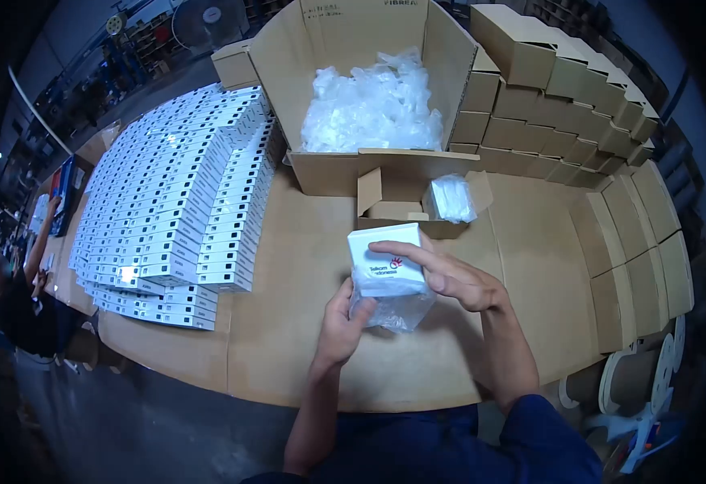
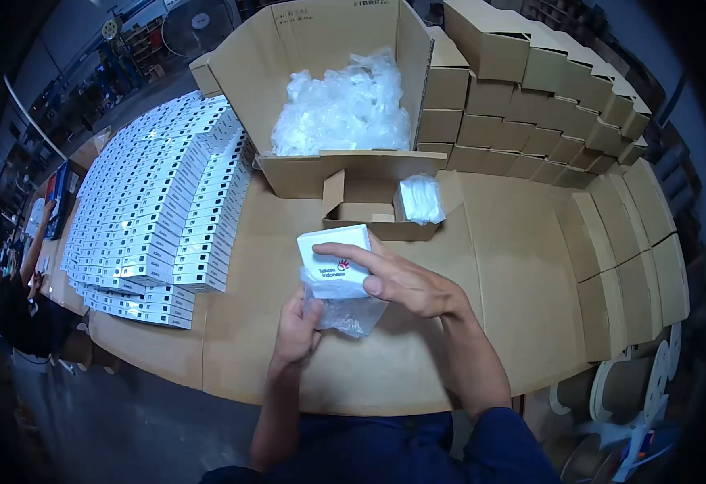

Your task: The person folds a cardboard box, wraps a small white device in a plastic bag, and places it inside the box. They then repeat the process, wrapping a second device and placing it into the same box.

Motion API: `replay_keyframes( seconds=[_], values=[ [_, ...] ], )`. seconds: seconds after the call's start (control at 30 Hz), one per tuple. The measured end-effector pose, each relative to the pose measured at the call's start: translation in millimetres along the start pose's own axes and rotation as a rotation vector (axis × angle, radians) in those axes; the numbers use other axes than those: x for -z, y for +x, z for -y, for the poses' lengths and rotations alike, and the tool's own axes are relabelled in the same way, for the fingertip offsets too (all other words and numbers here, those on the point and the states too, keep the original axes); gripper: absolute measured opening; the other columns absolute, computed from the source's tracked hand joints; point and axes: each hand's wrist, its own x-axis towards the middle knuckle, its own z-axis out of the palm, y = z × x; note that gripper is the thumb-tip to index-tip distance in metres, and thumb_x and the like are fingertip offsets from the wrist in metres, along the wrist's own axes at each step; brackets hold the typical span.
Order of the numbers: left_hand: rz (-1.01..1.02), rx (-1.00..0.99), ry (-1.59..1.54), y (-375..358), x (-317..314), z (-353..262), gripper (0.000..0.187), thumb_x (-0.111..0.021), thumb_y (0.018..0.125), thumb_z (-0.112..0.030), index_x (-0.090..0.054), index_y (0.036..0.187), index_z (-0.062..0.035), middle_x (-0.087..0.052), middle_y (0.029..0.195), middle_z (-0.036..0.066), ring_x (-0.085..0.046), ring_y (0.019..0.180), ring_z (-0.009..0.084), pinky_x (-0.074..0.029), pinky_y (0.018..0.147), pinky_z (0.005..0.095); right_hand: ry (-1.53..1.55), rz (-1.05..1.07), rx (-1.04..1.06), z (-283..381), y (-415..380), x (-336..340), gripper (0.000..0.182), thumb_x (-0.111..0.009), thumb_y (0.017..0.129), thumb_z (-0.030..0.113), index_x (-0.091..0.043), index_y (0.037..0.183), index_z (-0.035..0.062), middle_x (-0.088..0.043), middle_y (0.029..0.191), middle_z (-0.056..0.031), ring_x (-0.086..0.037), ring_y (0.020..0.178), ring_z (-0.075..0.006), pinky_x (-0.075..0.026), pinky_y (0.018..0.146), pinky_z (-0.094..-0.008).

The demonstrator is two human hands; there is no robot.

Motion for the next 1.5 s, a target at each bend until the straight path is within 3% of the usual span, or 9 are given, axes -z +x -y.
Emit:
replay_keyframes(
  seconds=[0.03, 0.13, 0.17, 0.3, 0.43, 0.6, 0.87, 1.13, 1.5],
  values=[
    [0.015, 0.018, -0.011, 1, 2, 1, 0.040, -0.045, 0.111, -0.021, -0.046, 0.144, 0.0021, -0.061, 0.133, 0.012, -0.058, 0.122, 0.0170, -0.047, 0.105, 0.0341, 0.030, 0.045, -0.008, -3, 0, 2, 0.091, -0.052, 0.092, 0.069, -0.040, 0.156, 0.0057, -0.039, 0.149, -0.0253, -0.035, 0.144, -0.0399, -0.026, 0.119, -0.0500],
    [-0.050, 0.013, -0.190, 2, -3, 4, 0.045, -0.041, 0.113, -0.028, -0.043, 0.146, 0.0014, -0.058, 0.136, 0.013, -0.058, 0.126, 0.0203, -0.047, 0.108, 0.0375, 0.013, -0.024, 0.054, -17, -2, -3, 0.088, -0.069, 0.091, 0.049, -0.033, 0.159, 0.0069, -0.042, 0.150, -0.0223, -0.038, 0.143, -0.0359, -0.027, 0.120, -0.0503],
    [-0.099, 0.014, -0.254, 2, -7, 4, 0.046, -0.040, 0.113, -0.030, -0.042, 0.147, 0.0010, -0.056, 0.140, 0.014, -0.057, 0.128, 0.0230, -0.046, 0.110, 0.0406, 0.151, -0.173, 0.126, -21, -2, -11, 0.084, -0.079, 0.089, 0.022, -0.033, 0.157, 0.0064, -0.044, 0.149, -0.0183, -0.046, 0.138, -0.0303, -0.038, 0.116, -0.0463],
    [-0.158, -0.076, -0.271, 6, -1, 11, 0.044, -0.039, 0.113, -0.028, -0.041, 0.147, 0.0007, -0.055, 0.140, 0.014, -0.057, 0.129, 0.0231, -0.046, 0.111, 0.0415, 0.559, -0.577, 0.120, -43, -16, -45, 0.057, -0.076, 0.088, -0.002, -0.049, 0.137, 0.0012, -0.051, 0.143, -0.0143, -0.058, 0.124, -0.0206, -0.052, 0.102, -0.0332],
    [-0.125, -0.113, -0.180, 6, 8, 19, 0.044, -0.038, 0.113, -0.028, -0.042, 0.146, 0.0006, -0.056, 0.139, 0.013, -0.057, 0.128, 0.0226, -0.046, 0.111, 0.0413, 0.597, -0.815, 0.038, -54, -16, -75, 0.023, -0.071, 0.095, -0.002, -0.062, 0.116, -0.0045, -0.068, 0.117, -0.0131, -0.067, 0.103, -0.0154, -0.054, 0.094, -0.0288],
    [-0.134, -0.133, -0.100, 7, 11, 18, 0.043, -0.036, 0.114, -0.027, -0.044, 0.144, 0.0022, -0.058, 0.136, 0.013, -0.057, 0.127, 0.0219, -0.046, 0.110, 0.0406, 0.578, -0.864, -0.096, -50, -16, -75, 0.014, -0.073, 0.093, 0.000, -0.068, 0.106, -0.0024, -0.071, 0.116, -0.0160, -0.066, 0.103, -0.0140, -0.054, 0.094, -0.0289],
    [-0.052, -0.158, -0.117, 4, 17, 7, 0.044, -0.036, 0.114, -0.027, -0.046, 0.142, 0.0046, -0.058, 0.136, 0.014, -0.056, 0.128, 0.0229, -0.041, 0.113, 0.0412, 0.709, -0.727, 0.268, -68, -14, -73, 0.011, -0.070, 0.094, -0.001, -0.068, 0.105, -0.0018, -0.062, 0.135, -0.0259, -0.066, 0.116, -0.0250, -0.052, 0.102, -0.0355],
    [-0.041, -0.179, -0.110, 5, 23, 10, 0.055, -0.035, 0.113, -0.029, -0.030, 0.156, 0.0055, -0.048, 0.149, 0.018, -0.048, 0.137, 0.0257, -0.037, 0.117, 0.0417, 0.719, -0.580, 0.069, -50, -22, -59, 0.009, -0.071, 0.095, 0.004, -0.070, 0.103, -0.0008, -0.061, 0.138, -0.0269, -0.061, 0.128, -0.0299, -0.047, 0.109, -0.0400],
    [-0.029, -0.205, 0.016, -1, 25, 22, 0.063, -0.043, 0.111, -0.039, -0.035, 0.155, 0.0058, -0.052, 0.145, 0.017, -0.051, 0.133, 0.0226, -0.041, 0.112, 0.0364, 0.324, -0.587, -0.269, -25, -15, -69, 0.019, -0.068, 0.099, 0.010, -0.076, 0.110, -0.0035, -0.074, 0.114, -0.0128, -0.066, 0.102, -0.0167, -0.051, 0.093, -0.0312]
  ],
)
